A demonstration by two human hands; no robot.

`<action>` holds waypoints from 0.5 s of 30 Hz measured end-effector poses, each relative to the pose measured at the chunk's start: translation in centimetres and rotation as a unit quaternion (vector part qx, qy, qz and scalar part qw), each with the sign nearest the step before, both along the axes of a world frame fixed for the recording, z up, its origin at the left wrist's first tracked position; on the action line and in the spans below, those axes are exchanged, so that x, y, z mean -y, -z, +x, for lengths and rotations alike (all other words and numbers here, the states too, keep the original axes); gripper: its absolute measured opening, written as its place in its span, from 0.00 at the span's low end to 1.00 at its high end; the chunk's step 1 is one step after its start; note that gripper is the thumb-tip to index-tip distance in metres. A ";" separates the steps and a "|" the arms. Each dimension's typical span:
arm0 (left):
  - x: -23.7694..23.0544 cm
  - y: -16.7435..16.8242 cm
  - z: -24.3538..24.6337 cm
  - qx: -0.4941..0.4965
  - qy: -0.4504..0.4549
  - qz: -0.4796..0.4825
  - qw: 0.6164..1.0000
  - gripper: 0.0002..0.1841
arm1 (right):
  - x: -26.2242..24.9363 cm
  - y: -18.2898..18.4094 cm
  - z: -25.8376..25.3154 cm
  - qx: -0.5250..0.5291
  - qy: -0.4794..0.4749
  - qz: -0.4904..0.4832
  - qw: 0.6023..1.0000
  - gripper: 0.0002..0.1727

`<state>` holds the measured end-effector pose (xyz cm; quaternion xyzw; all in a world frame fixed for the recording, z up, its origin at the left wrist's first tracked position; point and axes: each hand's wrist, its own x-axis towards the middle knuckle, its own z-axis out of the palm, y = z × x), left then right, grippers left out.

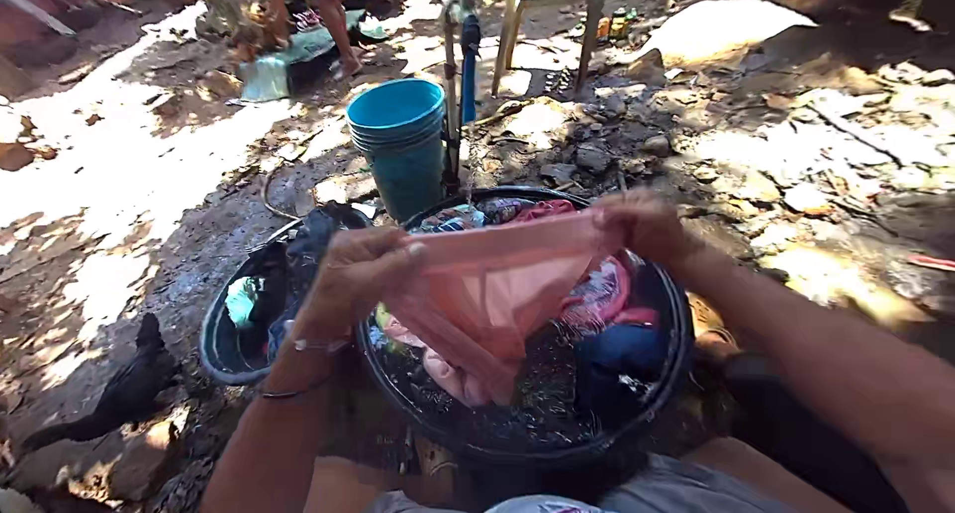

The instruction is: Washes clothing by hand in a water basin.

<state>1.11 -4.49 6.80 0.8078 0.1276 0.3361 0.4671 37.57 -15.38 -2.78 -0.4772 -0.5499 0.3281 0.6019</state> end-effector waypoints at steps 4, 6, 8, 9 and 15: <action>-1.5 -1.4 -0.6 0.038 -0.036 0.054 0.997 0.11 | 1.9 -10.1 1.4 0.078 0.077 0.172 0.979 0.22; -1.7 -0.9 0.1 0.037 -0.034 0.062 0.997 0.12 | 2.0 -11.1 0.7 0.157 0.063 0.222 0.960 0.16; -1.6 1.7 1.6 -0.023 -0.033 0.049 0.998 0.09 | 1.4 -8.3 0.0 0.274 0.042 0.200 0.940 0.12; -1.6 3.9 2.4 -0.089 -0.037 0.049 0.994 0.09 | 1.1 -5.8 -0.5 0.327 0.034 0.163 0.930 0.14; -0.4 19.5 5.0 -0.409 0.006 0.148 0.900 0.17 | -0.2 8.0 -5.2 0.518 -0.210 -0.179 0.810 0.19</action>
